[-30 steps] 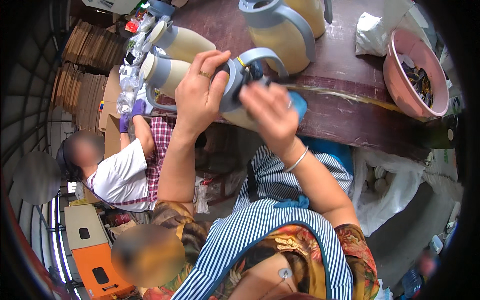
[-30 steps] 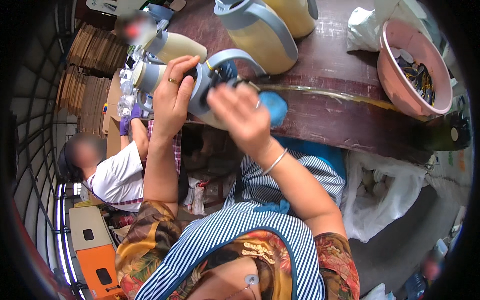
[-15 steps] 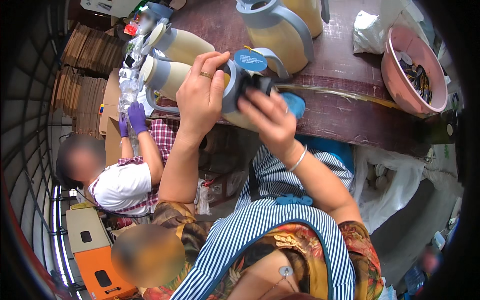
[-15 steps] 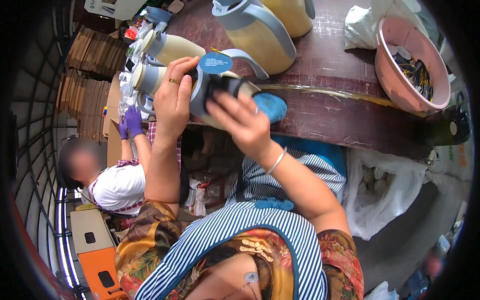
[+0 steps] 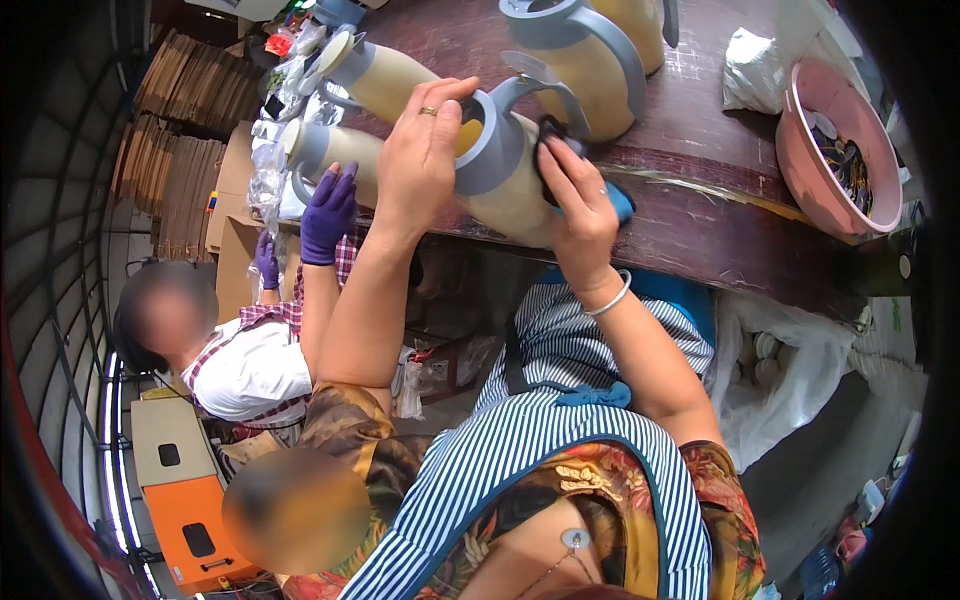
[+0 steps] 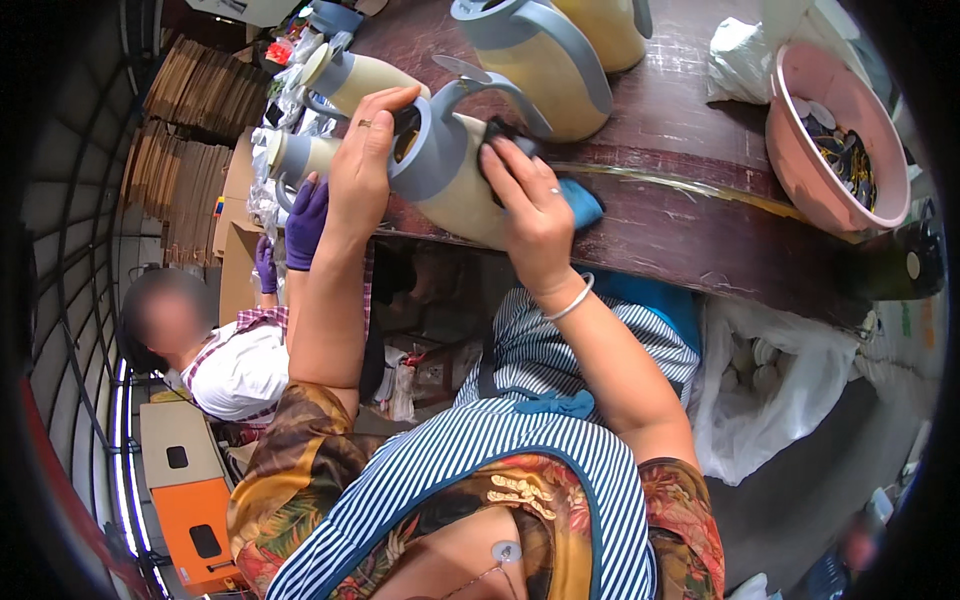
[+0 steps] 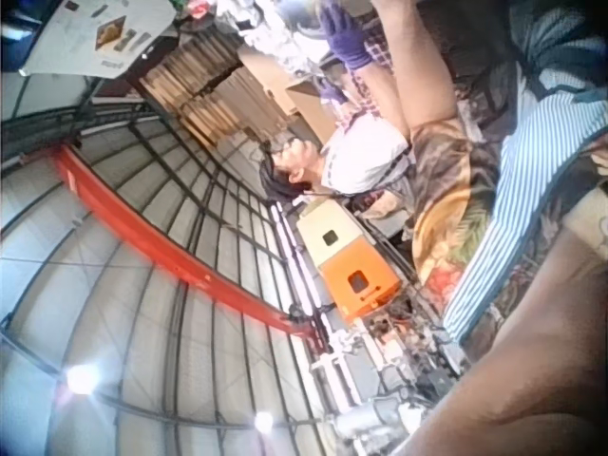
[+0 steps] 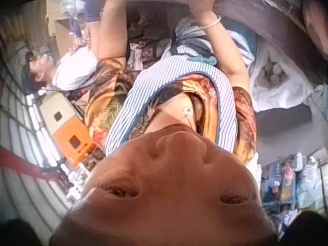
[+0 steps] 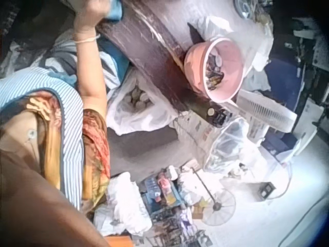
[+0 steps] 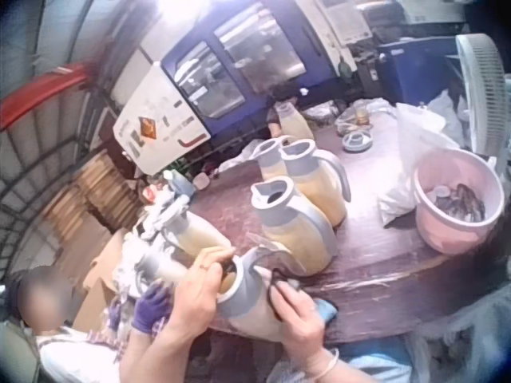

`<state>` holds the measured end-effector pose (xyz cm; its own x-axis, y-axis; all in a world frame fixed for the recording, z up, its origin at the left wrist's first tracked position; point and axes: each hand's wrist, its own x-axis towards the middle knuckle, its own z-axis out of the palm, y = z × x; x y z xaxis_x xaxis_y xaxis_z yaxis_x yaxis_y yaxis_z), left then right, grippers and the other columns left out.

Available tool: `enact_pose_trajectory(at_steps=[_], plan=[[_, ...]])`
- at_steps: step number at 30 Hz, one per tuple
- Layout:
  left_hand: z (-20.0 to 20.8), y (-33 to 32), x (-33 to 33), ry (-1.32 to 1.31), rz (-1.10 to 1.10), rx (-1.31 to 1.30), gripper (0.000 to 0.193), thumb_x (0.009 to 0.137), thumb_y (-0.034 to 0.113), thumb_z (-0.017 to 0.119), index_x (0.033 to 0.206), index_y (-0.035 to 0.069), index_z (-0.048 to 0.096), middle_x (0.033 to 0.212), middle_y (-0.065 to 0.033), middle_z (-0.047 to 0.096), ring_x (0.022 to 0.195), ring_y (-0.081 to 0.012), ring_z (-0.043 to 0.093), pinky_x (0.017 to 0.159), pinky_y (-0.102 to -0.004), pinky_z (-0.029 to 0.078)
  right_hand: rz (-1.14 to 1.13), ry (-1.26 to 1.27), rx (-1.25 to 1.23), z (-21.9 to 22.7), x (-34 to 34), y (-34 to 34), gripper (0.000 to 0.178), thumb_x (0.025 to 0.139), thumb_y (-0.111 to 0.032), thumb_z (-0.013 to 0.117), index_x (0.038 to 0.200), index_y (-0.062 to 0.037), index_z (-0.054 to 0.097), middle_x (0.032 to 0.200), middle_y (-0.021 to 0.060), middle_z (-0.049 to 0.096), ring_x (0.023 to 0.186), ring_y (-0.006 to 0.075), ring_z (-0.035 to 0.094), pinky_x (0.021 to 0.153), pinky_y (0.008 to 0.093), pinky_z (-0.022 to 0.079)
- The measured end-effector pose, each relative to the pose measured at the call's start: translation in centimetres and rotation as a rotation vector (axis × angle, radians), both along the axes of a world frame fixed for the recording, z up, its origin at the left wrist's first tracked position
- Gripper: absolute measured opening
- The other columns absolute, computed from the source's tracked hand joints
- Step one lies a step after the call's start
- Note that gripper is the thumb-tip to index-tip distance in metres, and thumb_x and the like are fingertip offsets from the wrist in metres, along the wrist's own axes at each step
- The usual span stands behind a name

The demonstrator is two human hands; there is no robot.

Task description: The person wipes beige plastic pitchers with a blue cloth, then inserts small yellow circular filters into the pitcher openings. They also handle a spray can and a blue cloth while moving between a table and a nearby machine area. The person repeatedly wipes and places pitchers on the table.

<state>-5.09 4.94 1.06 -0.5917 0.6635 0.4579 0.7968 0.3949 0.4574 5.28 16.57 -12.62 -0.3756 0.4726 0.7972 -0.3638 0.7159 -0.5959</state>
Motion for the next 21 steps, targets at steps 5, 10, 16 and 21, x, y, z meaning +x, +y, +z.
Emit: enact_pose_trajectory(at_steps=[5,10,16,21], plan=[[-0.3,-0.6,-0.1,-0.114,-0.023,0.044,0.042,0.108,0.029,0.035,0.123,0.003,0.066,0.126,-0.0115,0.063,0.119,-0.0294,0.06,0.102,-0.035,0.044,0.176,0.058,0.181,1.1,0.7,-0.8,0.043,0.078,0.0,0.063,0.118,-0.0089,0.074,0.126,0.0144,0.066,0.101,0.0315,0.068,0.085,0.0394,0.057],[0.1,-0.4,0.1,-0.26,-0.054,0.101,0.045,0.109,0.029,0.032,0.122,0.002,0.065,0.124,-0.0104,0.065,0.117,-0.0249,0.06,0.102,-0.0329,0.043,0.066,0.06,0.067,2.0,-0.9,-0.6,0.042,0.08,-0.004,0.064,0.12,-0.0093,0.073,0.129,0.014,0.066,0.111,0.0329,0.066,0.095,0.0411,0.055],[0.1,-0.4,-0.1,-0.321,-0.078,0.115,0.049,0.11,0.033,0.03,0.121,0.002,0.065,0.122,-0.0094,0.066,0.114,-0.0227,0.062,0.101,-0.0319,0.044,0.181,0.105,0.604,2.2,-0.5,-1.3,0.032,0.082,-0.011,0.066,0.111,-0.0108,0.077,0.128,0.0005,0.066,0.131,0.0213,0.056,0.109,0.0349,0.05],[0.4,-0.1,-0.1,-0.198,-0.093,0.056,0.043,0.108,0.029,0.033,0.12,0.004,0.067,0.121,-0.0112,0.067,0.114,-0.025,0.063,0.1,-0.0329,0.045,0.223,0.164,0.693,2.0,0.1,1.7,0.031,0.082,-0.01,0.065,0.111,-0.0095,0.076,0.127,0.0022,0.066,0.126,0.0217,0.06,0.104,0.0363,0.053]])
